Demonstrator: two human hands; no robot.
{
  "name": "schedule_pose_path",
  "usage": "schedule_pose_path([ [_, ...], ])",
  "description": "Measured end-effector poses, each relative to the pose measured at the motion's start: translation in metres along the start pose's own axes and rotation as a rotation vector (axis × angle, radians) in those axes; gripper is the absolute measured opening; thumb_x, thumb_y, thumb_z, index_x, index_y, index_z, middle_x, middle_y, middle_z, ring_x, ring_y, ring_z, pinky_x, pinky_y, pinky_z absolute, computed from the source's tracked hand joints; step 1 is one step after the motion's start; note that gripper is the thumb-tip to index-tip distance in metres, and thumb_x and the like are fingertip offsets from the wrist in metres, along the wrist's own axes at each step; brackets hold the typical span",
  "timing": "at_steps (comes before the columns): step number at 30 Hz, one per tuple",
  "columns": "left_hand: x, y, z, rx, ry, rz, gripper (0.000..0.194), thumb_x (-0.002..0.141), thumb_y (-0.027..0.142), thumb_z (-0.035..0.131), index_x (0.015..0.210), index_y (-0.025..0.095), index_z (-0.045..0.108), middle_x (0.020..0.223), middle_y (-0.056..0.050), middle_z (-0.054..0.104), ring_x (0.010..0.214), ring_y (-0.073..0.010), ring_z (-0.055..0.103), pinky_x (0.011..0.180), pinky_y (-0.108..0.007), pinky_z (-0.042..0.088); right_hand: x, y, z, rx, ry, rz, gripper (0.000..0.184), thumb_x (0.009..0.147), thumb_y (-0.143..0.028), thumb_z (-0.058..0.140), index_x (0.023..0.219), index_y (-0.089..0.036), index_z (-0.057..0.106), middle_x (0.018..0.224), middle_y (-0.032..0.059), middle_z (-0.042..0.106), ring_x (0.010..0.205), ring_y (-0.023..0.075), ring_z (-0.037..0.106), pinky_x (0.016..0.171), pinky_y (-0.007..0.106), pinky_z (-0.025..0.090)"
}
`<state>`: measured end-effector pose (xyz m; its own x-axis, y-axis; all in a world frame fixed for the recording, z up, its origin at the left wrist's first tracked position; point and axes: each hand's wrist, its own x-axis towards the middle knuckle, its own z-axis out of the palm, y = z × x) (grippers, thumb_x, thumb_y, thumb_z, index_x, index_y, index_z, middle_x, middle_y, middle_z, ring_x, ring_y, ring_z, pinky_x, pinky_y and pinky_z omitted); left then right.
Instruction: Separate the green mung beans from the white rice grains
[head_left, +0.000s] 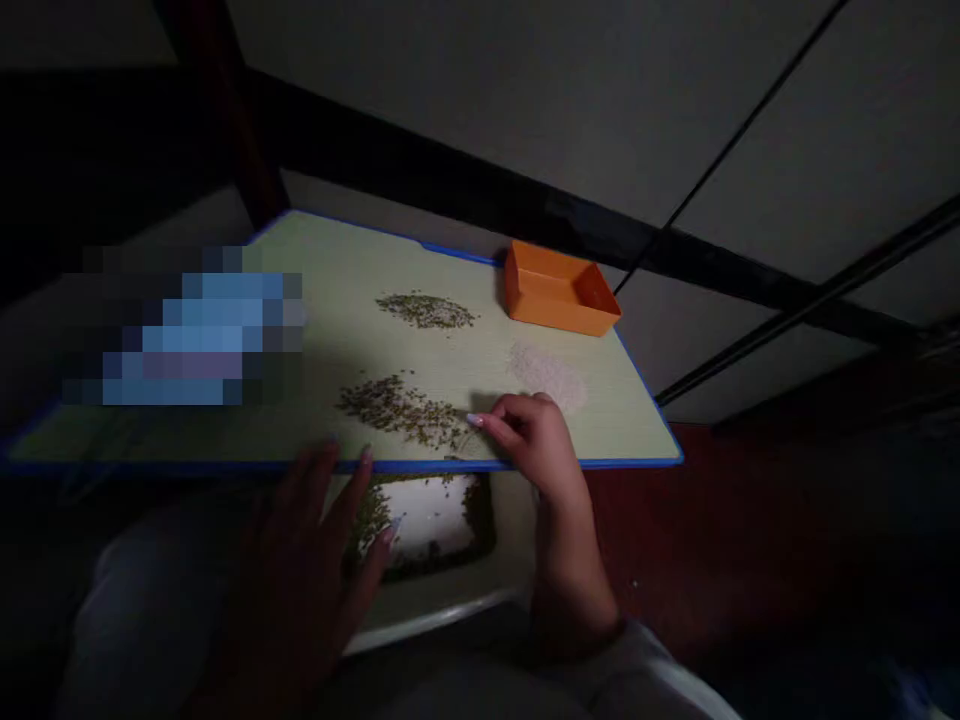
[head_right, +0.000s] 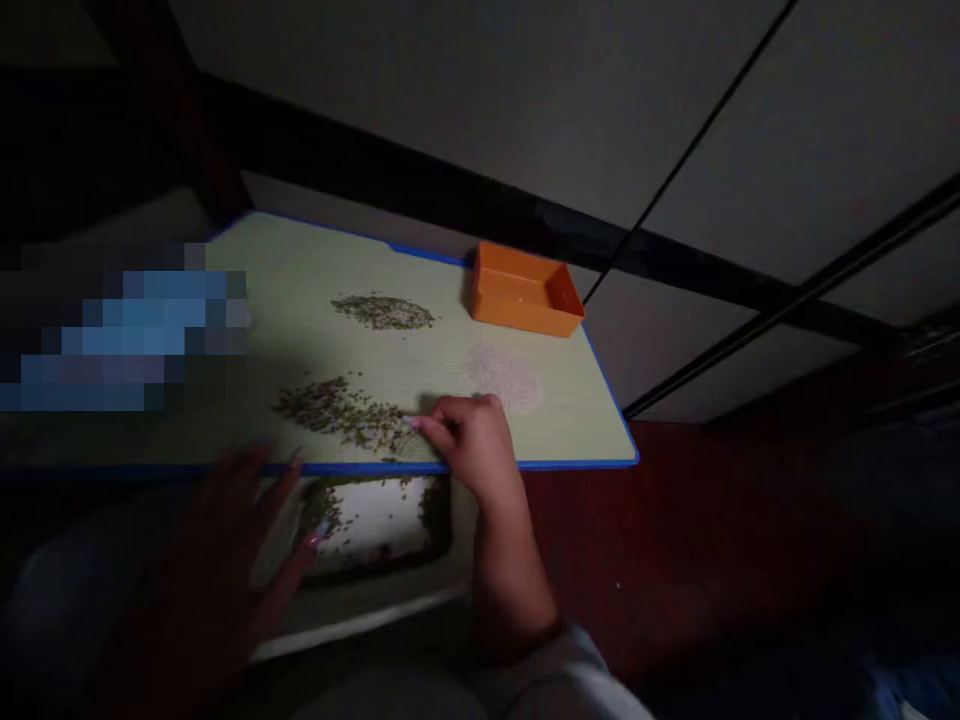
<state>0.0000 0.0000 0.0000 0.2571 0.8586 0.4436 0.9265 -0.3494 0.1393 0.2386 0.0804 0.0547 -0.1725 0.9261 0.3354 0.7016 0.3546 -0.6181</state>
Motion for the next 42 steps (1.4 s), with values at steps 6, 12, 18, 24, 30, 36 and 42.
schedule_pose_path([
  [6, 0.001, 0.002, -0.001, -0.021, 0.017, -0.007, 0.064, 0.083, 0.041, 0.043, 0.142, 0.023, 0.025, 0.145, -0.019, 0.04, 0.14, -0.0347, 0.029, 0.101, -0.058, 0.041, -0.001, -0.007, -0.002, -0.053, -0.019, -0.015, 0.035, 0.085, -0.044, 0.06, 0.062, -0.018, 0.061, 0.053, -0.0045, 0.056, 0.053, 0.0077, 0.045, 0.068, 0.024, 0.03],
  [12, 0.003, 0.002, -0.002, -0.019, 0.015, -0.002, 0.065, 0.082, 0.04, 0.043, 0.142, 0.023, 0.024, 0.144, -0.02, 0.041, 0.139, -0.035, 0.03, 0.1, -0.059, 0.041, -0.002, -0.008, -0.004, -0.086, 0.007, -0.011, 0.034, 0.086, -0.044, 0.058, 0.062, -0.019, 0.061, 0.054, -0.0038, 0.058, 0.056, 0.0092, 0.048, 0.071, 0.026, 0.031],
  [18, 0.003, 0.003, -0.002, -0.026, 0.019, -0.001, 0.065, 0.082, 0.04, 0.043, 0.142, 0.024, 0.024, 0.145, -0.019, 0.039, 0.14, -0.0343, 0.028, 0.101, -0.059, 0.041, 0.001, -0.013, -0.001, -0.121, -0.005, -0.016, 0.035, 0.087, -0.045, 0.056, 0.064, -0.019, 0.061, 0.057, -0.0035, 0.06, 0.056, 0.009, 0.048, 0.073, 0.026, 0.03],
  [24, 0.002, 0.003, -0.001, -0.022, 0.007, -0.021, 0.063, 0.083, 0.04, 0.042, 0.142, 0.023, 0.026, 0.146, -0.018, 0.039, 0.14, -0.0337, 0.028, 0.102, -0.058, 0.04, 0.003, -0.019, -0.001, -0.138, -0.038, -0.074, 0.036, 0.088, -0.046, 0.054, 0.065, -0.019, 0.061, 0.058, -0.0039, 0.06, 0.058, 0.0091, 0.049, 0.075, 0.026, 0.03],
  [30, 0.002, 0.001, 0.0, -0.005, 0.019, -0.002, 0.065, 0.083, 0.04, 0.042, 0.142, 0.023, 0.024, 0.145, -0.019, 0.041, 0.139, -0.0349, 0.031, 0.099, -0.059, 0.042, 0.0, -0.009, -0.005, -0.161, 0.055, -0.02, 0.034, 0.085, -0.046, 0.058, 0.064, -0.019, 0.061, 0.055, -0.0043, 0.058, 0.056, 0.0094, 0.048, 0.073, 0.025, 0.03],
  [36, 0.002, 0.001, 0.0, -0.018, 0.022, -0.004, 0.064, 0.082, 0.04, 0.042, 0.142, 0.022, 0.025, 0.145, -0.019, 0.04, 0.139, -0.0348, 0.03, 0.101, -0.058, 0.041, -0.002, 0.002, -0.009, -0.262, 0.244, 0.206, 0.035, 0.086, -0.043, 0.056, 0.062, -0.018, 0.058, 0.051, -0.004, 0.054, 0.048, 0.0084, 0.04, 0.061, 0.023, 0.027],
  [42, 0.001, 0.002, 0.0, -0.023, 0.014, -0.013, 0.065, 0.082, 0.041, 0.042, 0.142, 0.023, 0.025, 0.148, -0.018, 0.036, 0.14, -0.0347, 0.028, 0.102, -0.059, 0.039, 0.0, 0.003, -0.007, -0.291, 0.196, 0.255, 0.034, 0.086, -0.043, 0.054, 0.063, -0.018, 0.059, 0.052, -0.0026, 0.054, 0.049, 0.0089, 0.04, 0.055, 0.022, 0.024],
])
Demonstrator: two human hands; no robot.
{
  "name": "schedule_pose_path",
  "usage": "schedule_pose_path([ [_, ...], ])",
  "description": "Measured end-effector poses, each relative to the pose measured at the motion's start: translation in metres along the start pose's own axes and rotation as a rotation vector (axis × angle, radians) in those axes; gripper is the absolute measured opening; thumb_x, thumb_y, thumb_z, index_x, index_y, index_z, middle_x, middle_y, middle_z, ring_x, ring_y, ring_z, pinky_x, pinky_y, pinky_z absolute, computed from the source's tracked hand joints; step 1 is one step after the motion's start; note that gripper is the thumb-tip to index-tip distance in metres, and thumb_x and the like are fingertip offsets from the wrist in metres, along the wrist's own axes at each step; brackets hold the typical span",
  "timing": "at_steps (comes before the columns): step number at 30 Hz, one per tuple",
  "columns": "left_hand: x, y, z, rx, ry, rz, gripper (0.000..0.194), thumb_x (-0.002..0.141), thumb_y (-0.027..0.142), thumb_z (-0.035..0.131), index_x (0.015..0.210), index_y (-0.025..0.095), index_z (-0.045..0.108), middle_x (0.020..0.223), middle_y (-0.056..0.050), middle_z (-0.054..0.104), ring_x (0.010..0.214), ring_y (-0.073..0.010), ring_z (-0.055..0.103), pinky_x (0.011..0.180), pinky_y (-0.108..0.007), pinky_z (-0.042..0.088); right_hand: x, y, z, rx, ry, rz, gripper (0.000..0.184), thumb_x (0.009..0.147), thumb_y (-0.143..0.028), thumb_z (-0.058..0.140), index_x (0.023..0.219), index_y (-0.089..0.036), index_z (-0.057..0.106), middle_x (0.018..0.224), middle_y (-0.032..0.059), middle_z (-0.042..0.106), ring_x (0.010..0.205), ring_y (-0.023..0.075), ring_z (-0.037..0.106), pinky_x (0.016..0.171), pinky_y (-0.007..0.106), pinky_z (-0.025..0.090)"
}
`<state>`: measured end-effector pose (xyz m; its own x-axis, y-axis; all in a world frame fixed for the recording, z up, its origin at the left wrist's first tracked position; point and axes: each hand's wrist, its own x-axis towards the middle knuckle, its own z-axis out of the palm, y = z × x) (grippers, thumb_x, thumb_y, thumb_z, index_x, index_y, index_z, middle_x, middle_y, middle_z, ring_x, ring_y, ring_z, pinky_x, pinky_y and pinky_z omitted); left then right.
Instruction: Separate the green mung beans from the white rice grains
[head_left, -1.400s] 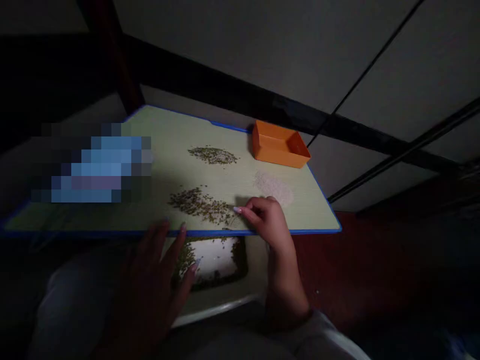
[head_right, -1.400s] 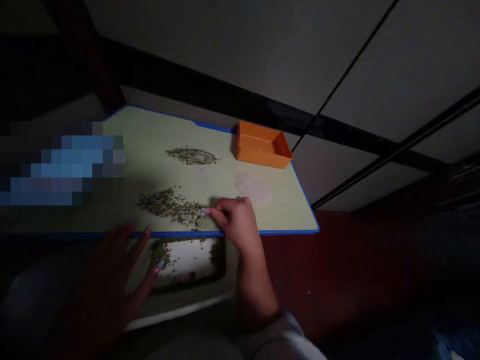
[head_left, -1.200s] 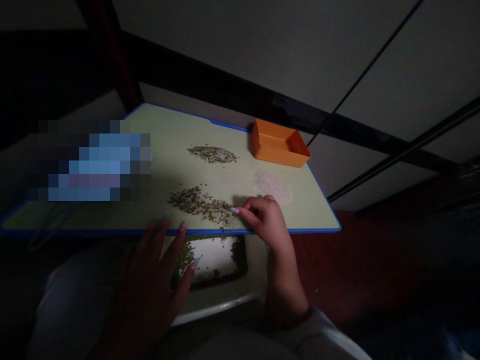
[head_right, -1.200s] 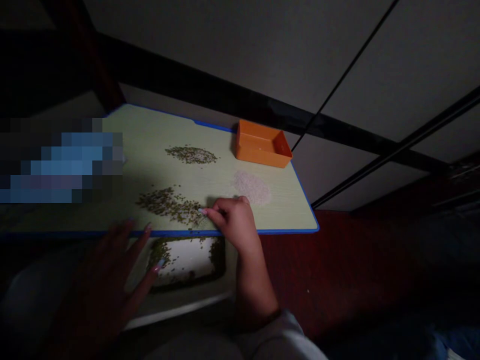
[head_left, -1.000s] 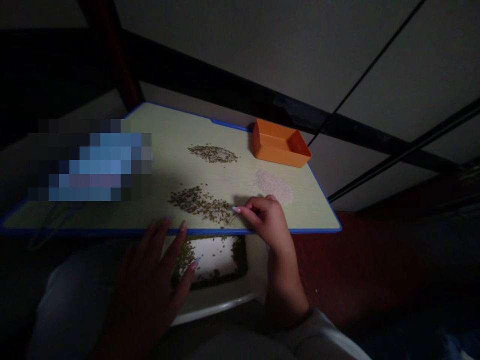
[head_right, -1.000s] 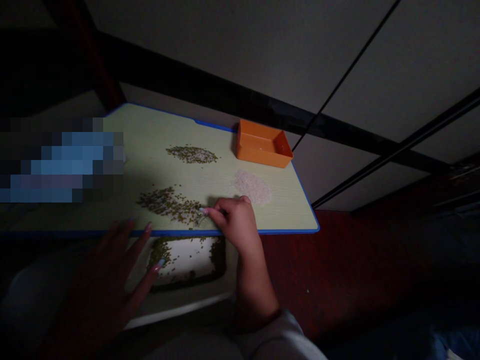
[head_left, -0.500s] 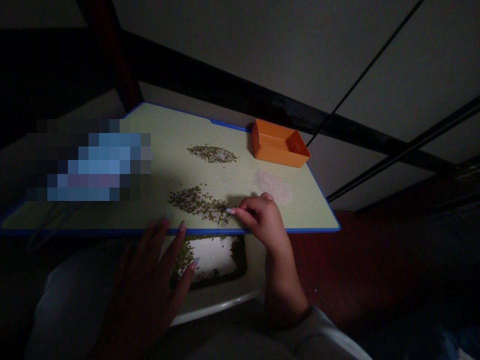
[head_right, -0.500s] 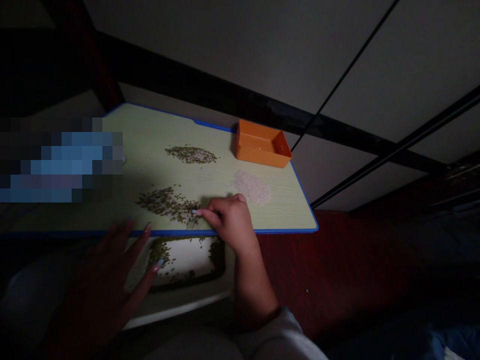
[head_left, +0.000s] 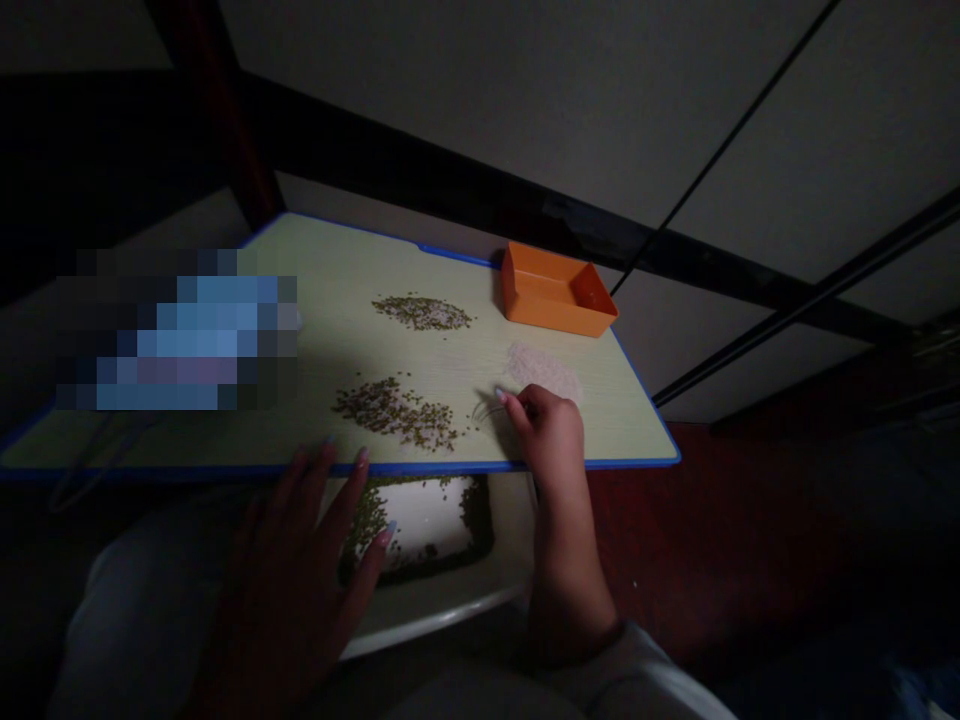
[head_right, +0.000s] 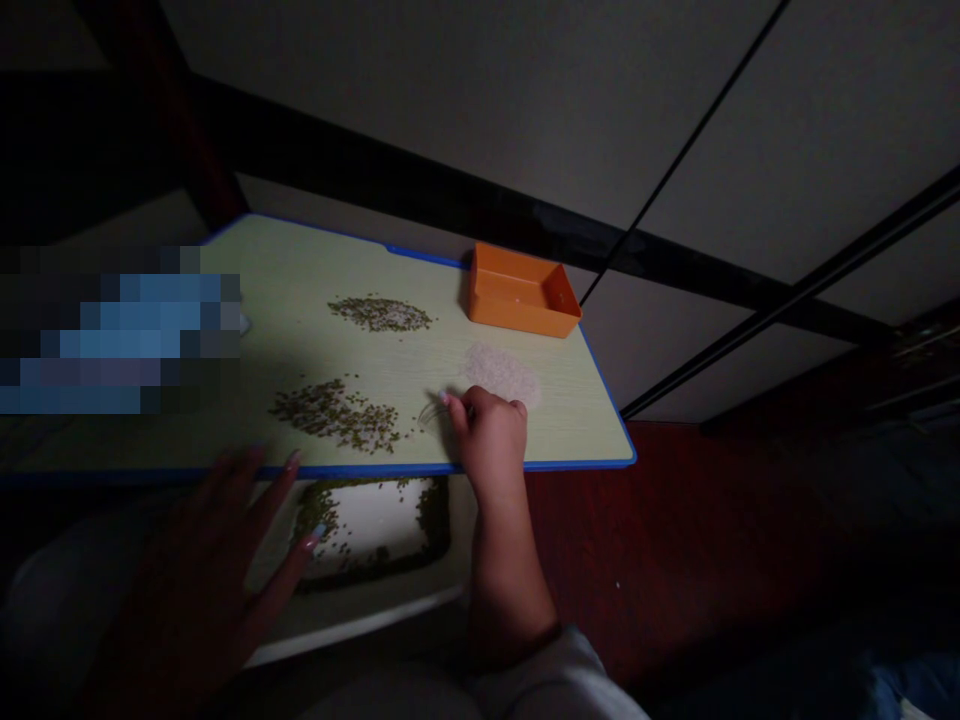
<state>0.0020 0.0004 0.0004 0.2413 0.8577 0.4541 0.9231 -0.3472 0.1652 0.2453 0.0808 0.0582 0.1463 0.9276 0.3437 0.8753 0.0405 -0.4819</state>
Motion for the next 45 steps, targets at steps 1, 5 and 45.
schedule_pose_path([
  [1, 0.0, 0.0, 0.0, -0.003, 0.0, -0.003, 0.065, 0.082, 0.041, 0.042, 0.142, 0.023, 0.024, 0.149, -0.017, 0.035, 0.14, -0.0345, 0.028, 0.102, -0.059, 0.039, 0.0, 0.0, 0.0, 0.016, -0.018, -0.011, 0.034, 0.086, -0.043, 0.055, 0.063, -0.018, 0.059, 0.053, -0.0026, 0.054, 0.05, 0.0091, 0.041, 0.054, 0.022, 0.024],
  [5, 0.0, -0.001, 0.0, -0.018, 0.0, -0.009, 0.066, 0.082, 0.042, 0.042, 0.143, 0.026, 0.021, 0.151, -0.015, 0.033, 0.14, -0.0341, 0.029, 0.102, -0.059, 0.04, -0.002, 0.002, 0.001, 0.135, -0.075, -0.052, 0.034, 0.085, -0.044, 0.057, 0.062, -0.019, 0.058, 0.051, -0.0042, 0.049, 0.049, 0.0088, 0.04, 0.053, 0.022, 0.026],
  [45, 0.002, 0.001, 0.0, -0.006, -0.011, -0.009, 0.066, 0.082, 0.04, 0.043, 0.143, 0.024, 0.022, 0.149, -0.018, 0.033, 0.141, -0.0344, 0.026, 0.105, -0.057, 0.038, -0.006, 0.003, -0.007, 0.249, -0.136, -0.083, 0.037, 0.084, -0.046, 0.057, 0.059, -0.019, 0.054, 0.049, -0.0048, 0.044, 0.047, 0.008, 0.038, 0.05, 0.022, 0.027],
])
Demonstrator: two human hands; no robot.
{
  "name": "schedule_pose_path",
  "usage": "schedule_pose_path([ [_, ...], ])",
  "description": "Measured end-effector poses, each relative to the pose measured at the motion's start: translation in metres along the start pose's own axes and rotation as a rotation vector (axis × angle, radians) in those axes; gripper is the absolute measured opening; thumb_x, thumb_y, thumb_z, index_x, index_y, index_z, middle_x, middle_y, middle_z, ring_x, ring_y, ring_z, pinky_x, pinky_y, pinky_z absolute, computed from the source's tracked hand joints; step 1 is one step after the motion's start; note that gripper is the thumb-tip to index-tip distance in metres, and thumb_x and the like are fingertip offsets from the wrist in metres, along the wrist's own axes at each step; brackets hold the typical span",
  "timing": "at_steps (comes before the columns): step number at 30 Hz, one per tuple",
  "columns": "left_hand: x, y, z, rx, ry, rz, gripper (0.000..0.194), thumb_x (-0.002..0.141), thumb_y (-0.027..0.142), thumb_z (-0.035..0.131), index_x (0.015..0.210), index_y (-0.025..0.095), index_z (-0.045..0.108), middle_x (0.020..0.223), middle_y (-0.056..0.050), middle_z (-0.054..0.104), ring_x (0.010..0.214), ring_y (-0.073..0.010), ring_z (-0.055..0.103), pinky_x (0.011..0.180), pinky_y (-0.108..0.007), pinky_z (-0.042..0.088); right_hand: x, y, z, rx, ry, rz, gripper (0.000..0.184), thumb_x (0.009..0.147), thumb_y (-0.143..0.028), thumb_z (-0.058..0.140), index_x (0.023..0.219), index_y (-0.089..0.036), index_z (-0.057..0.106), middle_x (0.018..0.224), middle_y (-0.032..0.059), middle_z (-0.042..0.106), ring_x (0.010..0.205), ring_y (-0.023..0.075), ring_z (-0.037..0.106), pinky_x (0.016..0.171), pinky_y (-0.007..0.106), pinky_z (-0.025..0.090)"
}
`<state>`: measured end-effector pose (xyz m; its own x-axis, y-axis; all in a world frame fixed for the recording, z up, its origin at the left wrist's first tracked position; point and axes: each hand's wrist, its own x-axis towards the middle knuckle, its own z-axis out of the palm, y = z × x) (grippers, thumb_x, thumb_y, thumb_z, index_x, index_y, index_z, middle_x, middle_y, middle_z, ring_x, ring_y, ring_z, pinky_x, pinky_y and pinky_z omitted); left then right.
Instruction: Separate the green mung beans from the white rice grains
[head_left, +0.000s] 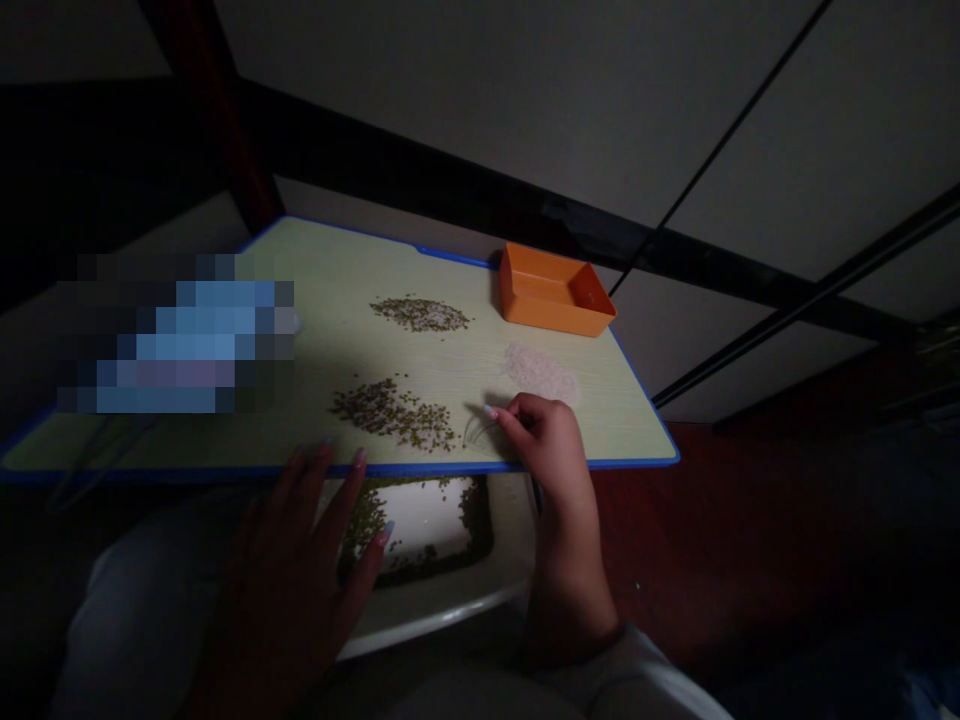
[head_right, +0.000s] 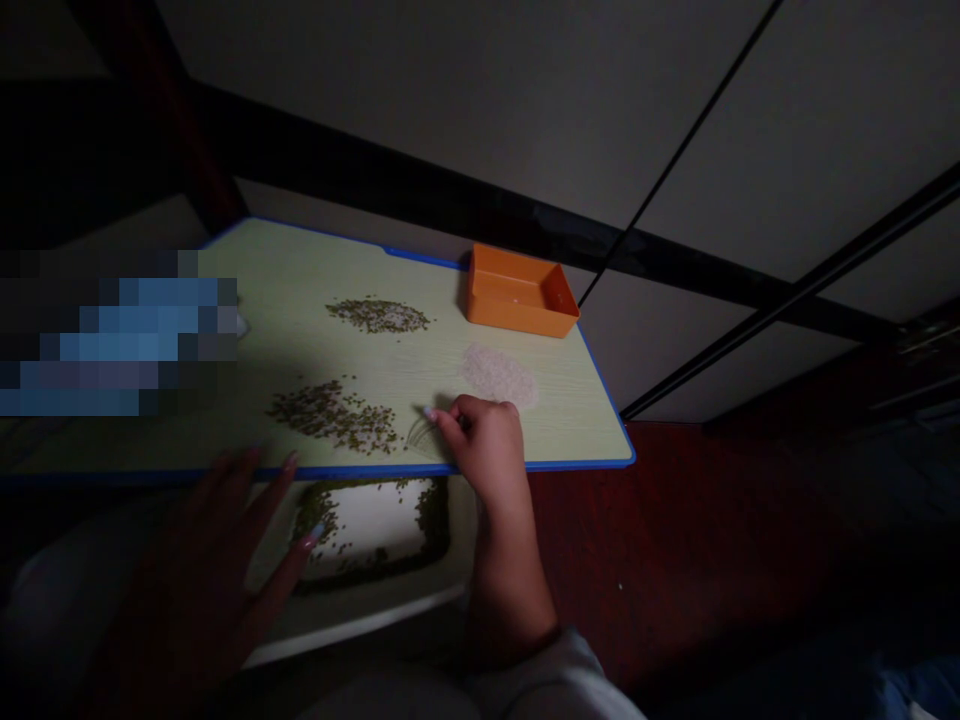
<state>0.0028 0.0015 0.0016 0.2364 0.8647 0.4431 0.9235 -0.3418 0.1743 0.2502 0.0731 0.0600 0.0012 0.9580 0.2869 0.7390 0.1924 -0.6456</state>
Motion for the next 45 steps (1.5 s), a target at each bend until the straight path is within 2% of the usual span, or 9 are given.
schedule_pose_path([
  [5, 0.0012, -0.0013, -0.0006, 0.017, 0.0, 0.01, 0.066, 0.082, 0.04, 0.043, 0.143, 0.022, 0.023, 0.144, -0.02, 0.04, 0.139, -0.0357, 0.03, 0.102, -0.058, 0.04, -0.0002, -0.0065, 0.0019, 0.046, -0.021, -0.063, 0.04, 0.084, -0.047, 0.057, 0.057, -0.019, 0.054, 0.048, -0.0053, 0.042, 0.047, 0.0076, 0.039, 0.052, 0.022, 0.029],
  [9, 0.0008, -0.001, 0.0002, 0.015, -0.005, 0.002, 0.067, 0.082, 0.041, 0.043, 0.143, 0.024, 0.022, 0.147, -0.018, 0.037, 0.141, -0.0347, 0.027, 0.103, -0.058, 0.039, -0.0013, -0.0044, 0.0, 0.043, -0.001, -0.053, 0.039, 0.084, -0.046, 0.058, 0.057, -0.018, 0.053, 0.049, -0.0057, 0.041, 0.047, 0.0073, 0.038, 0.052, 0.021, 0.029],
  [17, -0.0005, 0.0012, 0.0001, 0.03, 0.002, 0.002, 0.066, 0.082, 0.041, 0.042, 0.143, 0.023, 0.022, 0.147, -0.019, 0.037, 0.14, -0.0351, 0.028, 0.102, -0.058, 0.04, -0.0006, -0.0034, 0.0012, 0.04, -0.093, -0.076, 0.035, 0.083, -0.043, 0.06, 0.06, -0.018, 0.056, 0.049, -0.0052, 0.045, 0.047, 0.0075, 0.039, 0.052, 0.022, 0.029],
  [26, -0.0003, 0.0002, -0.0001, 0.024, 0.012, 0.01, 0.066, 0.082, 0.04, 0.043, 0.143, 0.023, 0.023, 0.147, -0.019, 0.037, 0.139, -0.0359, 0.03, 0.102, -0.058, 0.04, 0.0028, 0.0009, 0.0045, -0.059, -0.033, -0.084, 0.034, 0.086, -0.043, 0.056, 0.062, -0.019, 0.055, 0.049, -0.0045, 0.046, 0.049, 0.0091, 0.04, 0.055, 0.023, 0.028],
  [30, -0.0007, 0.0004, 0.0011, 0.024, 0.004, 0.016, 0.066, 0.082, 0.04, 0.042, 0.142, 0.022, 0.023, 0.147, -0.02, 0.036, 0.14, -0.0361, 0.028, 0.102, -0.058, 0.04, 0.0045, -0.0025, 0.0057, -0.211, -0.015, -0.083, 0.033, 0.087, -0.042, 0.055, 0.064, -0.018, 0.058, 0.051, -0.0026, 0.052, 0.05, 0.0104, 0.044, 0.058, 0.024, 0.028],
  [35, -0.0006, 0.0008, 0.0018, 0.01, 0.02, 0.027, 0.066, 0.082, 0.041, 0.043, 0.142, 0.021, 0.024, 0.145, -0.021, 0.038, 0.14, -0.0364, 0.028, 0.102, -0.059, 0.039, 0.0059, -0.0046, 0.0037, -0.385, 0.044, -0.001, 0.034, 0.088, -0.042, 0.053, 0.066, -0.018, 0.06, 0.056, 0.0002, 0.058, 0.052, 0.0115, 0.047, 0.057, 0.024, 0.025],
  [39, 0.0, 0.0026, -0.0007, 0.009, -0.005, 0.011, 0.065, 0.083, 0.04, 0.043, 0.142, 0.021, 0.025, 0.146, -0.02, 0.037, 0.14, -0.0362, 0.028, 0.102, -0.059, 0.039, 0.0065, -0.0055, 0.0039, -0.396, 0.056, 0.019, 0.034, 0.089, -0.043, 0.052, 0.067, -0.018, 0.06, 0.056, 0.0, 0.059, 0.051, 0.0106, 0.046, 0.057, 0.023, 0.025],
  [45, 0.0001, 0.0013, -0.0011, -0.01, -0.008, 0.015, 0.065, 0.082, 0.04, 0.044, 0.141, 0.02, 0.027, 0.145, -0.021, 0.037, 0.141, -0.0355, 0.026, 0.104, -0.058, 0.037, 0.0071, -0.0067, 0.0058, -0.341, 0.028, -0.029, 0.033, 0.088, -0.043, 0.054, 0.067, -0.018, 0.06, 0.056, -0.0005, 0.059, 0.052, 0.0107, 0.048, 0.058, 0.023, 0.027],
])
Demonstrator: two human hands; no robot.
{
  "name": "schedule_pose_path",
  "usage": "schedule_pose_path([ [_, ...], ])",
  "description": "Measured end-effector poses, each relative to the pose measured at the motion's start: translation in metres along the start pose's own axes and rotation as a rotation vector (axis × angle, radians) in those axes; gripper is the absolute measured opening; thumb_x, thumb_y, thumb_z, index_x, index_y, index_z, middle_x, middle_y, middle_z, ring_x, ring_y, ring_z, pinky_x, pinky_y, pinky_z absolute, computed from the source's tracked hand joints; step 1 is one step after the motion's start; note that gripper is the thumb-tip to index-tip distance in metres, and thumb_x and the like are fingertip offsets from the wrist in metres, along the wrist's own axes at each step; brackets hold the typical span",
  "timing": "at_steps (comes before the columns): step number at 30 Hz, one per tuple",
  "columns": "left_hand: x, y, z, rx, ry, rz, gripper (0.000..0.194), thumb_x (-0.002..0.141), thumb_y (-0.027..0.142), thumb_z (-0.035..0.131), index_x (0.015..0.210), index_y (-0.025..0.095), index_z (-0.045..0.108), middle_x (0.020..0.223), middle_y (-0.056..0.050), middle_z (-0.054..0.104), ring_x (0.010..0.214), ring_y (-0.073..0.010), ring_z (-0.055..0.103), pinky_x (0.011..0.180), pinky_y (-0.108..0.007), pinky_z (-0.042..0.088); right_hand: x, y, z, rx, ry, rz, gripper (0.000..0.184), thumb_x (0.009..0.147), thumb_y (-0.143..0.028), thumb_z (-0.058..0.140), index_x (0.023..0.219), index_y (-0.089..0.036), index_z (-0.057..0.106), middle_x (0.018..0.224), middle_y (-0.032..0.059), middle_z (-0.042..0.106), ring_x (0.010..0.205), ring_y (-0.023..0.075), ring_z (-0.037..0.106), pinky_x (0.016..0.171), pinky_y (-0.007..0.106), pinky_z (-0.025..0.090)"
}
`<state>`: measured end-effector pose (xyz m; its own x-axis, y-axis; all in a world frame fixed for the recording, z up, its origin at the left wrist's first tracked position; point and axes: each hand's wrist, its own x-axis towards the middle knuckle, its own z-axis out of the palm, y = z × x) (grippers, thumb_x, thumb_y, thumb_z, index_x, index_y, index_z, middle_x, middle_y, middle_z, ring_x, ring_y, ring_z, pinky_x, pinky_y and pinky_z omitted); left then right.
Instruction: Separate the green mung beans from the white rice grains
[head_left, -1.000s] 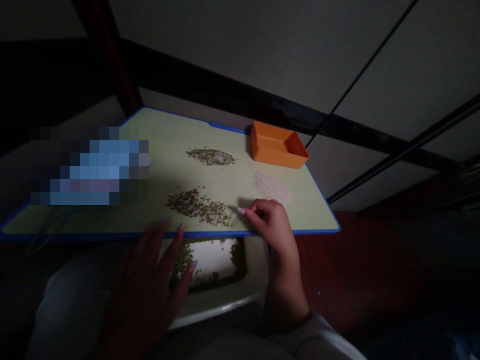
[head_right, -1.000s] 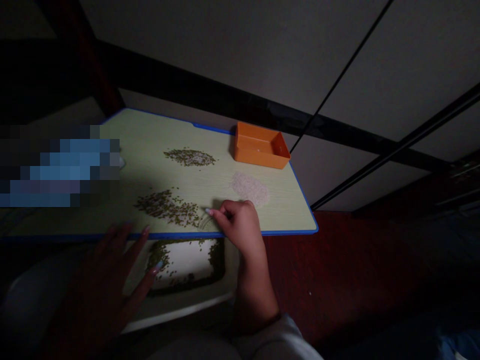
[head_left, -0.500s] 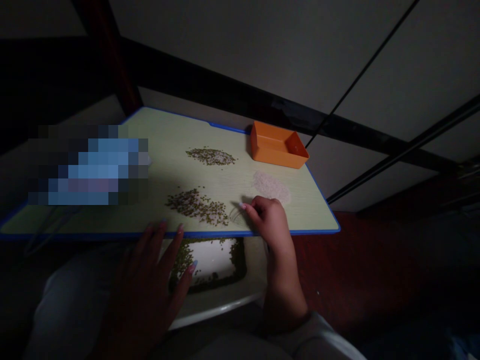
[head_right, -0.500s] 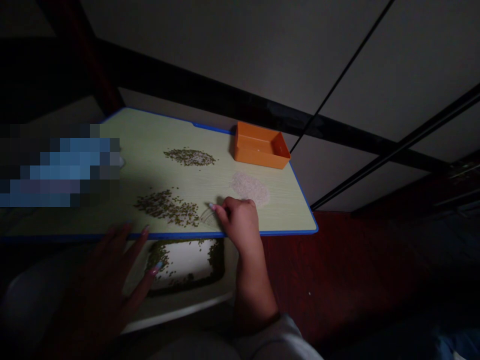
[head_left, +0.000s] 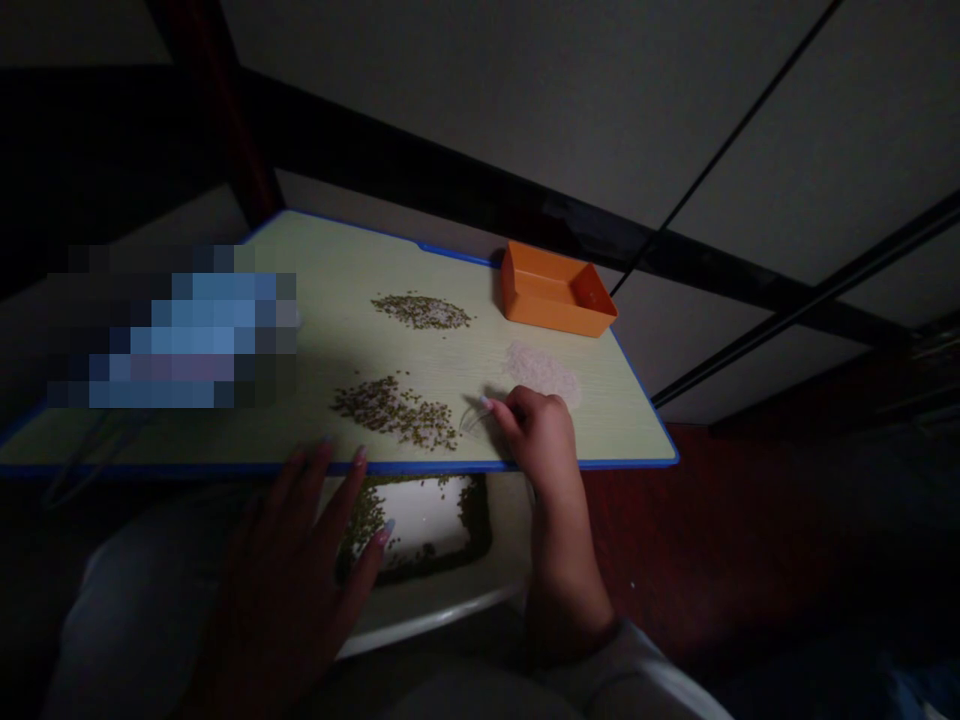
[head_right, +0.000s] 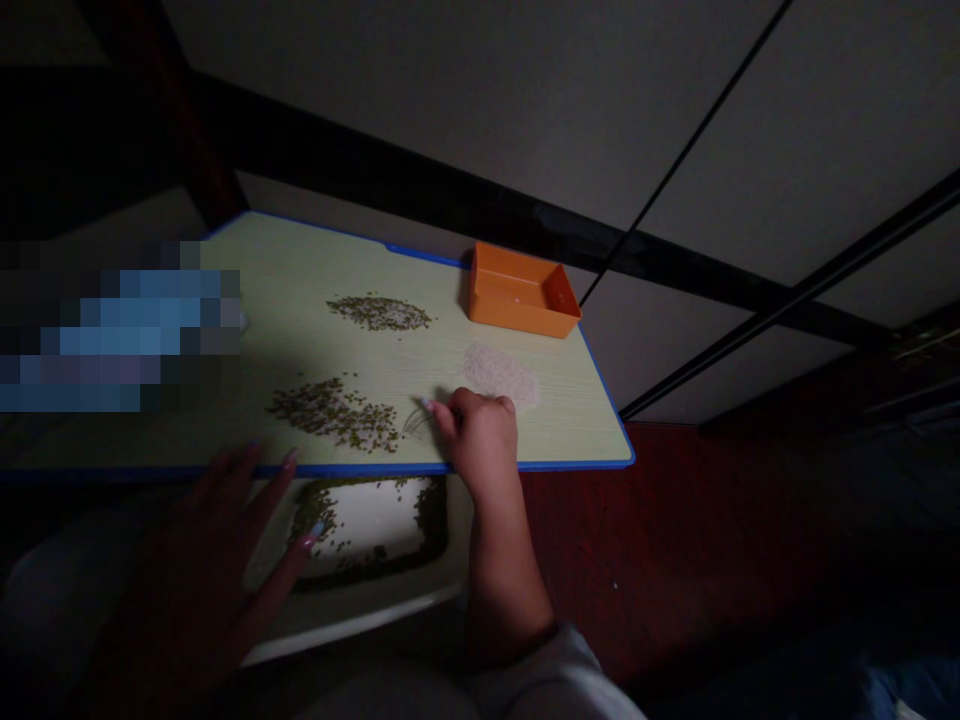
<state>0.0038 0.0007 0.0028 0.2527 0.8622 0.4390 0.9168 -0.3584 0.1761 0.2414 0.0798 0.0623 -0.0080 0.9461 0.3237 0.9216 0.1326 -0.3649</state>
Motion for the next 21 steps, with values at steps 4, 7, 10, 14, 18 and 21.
schedule_pose_path([
  [4, -0.0007, -0.0009, 0.0009, -0.001, -0.005, -0.006, 0.065, 0.082, 0.04, 0.044, 0.141, 0.02, 0.026, 0.146, -0.02, 0.037, 0.141, -0.0352, 0.025, 0.104, -0.058, 0.037, -0.0017, 0.0018, -0.0007, 0.084, -0.012, -0.01, 0.033, 0.087, -0.043, 0.056, 0.066, -0.018, 0.06, 0.053, -0.0021, 0.056, 0.051, 0.0098, 0.047, 0.059, 0.024, 0.029],
  [7, -0.0007, 0.0, 0.0015, -0.001, -0.005, -0.018, 0.065, 0.082, 0.041, 0.044, 0.142, 0.021, 0.025, 0.147, -0.019, 0.036, 0.141, -0.035, 0.026, 0.104, -0.058, 0.037, -0.0029, 0.0022, -0.0003, 0.123, 0.0, -0.027, 0.033, 0.086, -0.043, 0.057, 0.065, -0.018, 0.06, 0.052, -0.0029, 0.055, 0.051, 0.0094, 0.046, 0.06, 0.024, 0.03],
  [10, -0.0007, 0.0006, 0.0015, -0.003, -0.003, -0.018, 0.065, 0.082, 0.04, 0.044, 0.142, 0.021, 0.025, 0.147, -0.02, 0.035, 0.141, -0.0352, 0.025, 0.105, -0.059, 0.036, -0.004, 0.0007, 0.0003, 0.149, -0.002, -0.048, 0.032, 0.085, -0.043, 0.059, 0.064, -0.018, 0.06, 0.052, -0.0033, 0.054, 0.052, 0.0096, 0.046, 0.063, 0.024, 0.031],
  [14, -0.0011, -0.0002, 0.001, -0.003, 0.001, -0.005, 0.065, 0.082, 0.04, 0.044, 0.142, 0.021, 0.024, 0.147, -0.02, 0.035, 0.141, -0.035, 0.025, 0.104, -0.059, 0.036, -0.0046, -0.002, 0.0004, 0.174, -0.015, -0.063, 0.032, 0.085, -0.043, 0.059, 0.064, -0.018, 0.059, 0.052, -0.0035, 0.054, 0.054, 0.0098, 0.046, 0.064, 0.024, 0.03],
  [18, -0.0015, -0.0008, 0.0007, -0.004, 0.005, -0.011, 0.066, 0.083, 0.04, 0.043, 0.143, 0.023, 0.022, 0.147, -0.019, 0.036, 0.141, -0.0345, 0.026, 0.103, -0.059, 0.038, -0.0014, -0.0017, 0.001, 0.097, -0.004, -0.04, 0.034, 0.087, -0.043, 0.055, 0.064, -0.018, 0.059, 0.053, -0.0025, 0.055, 0.051, 0.0097, 0.045, 0.061, 0.023, 0.027],
  [21, -0.0021, -0.0005, 0.001, -0.008, 0.014, -0.01, 0.066, 0.083, 0.039, 0.043, 0.143, 0.023, 0.022, 0.148, -0.019, 0.034, 0.142, -0.0344, 0.024, 0.104, -0.059, 0.038, 0.0016, 0.0015, 0.0022, 0.0, 0.035, 0.037, 0.034, 0.087, -0.043, 0.054, 0.065, -0.018, 0.06, 0.055, -0.0009, 0.058, 0.05, 0.0101, 0.044, 0.058, 0.024, 0.024],
])
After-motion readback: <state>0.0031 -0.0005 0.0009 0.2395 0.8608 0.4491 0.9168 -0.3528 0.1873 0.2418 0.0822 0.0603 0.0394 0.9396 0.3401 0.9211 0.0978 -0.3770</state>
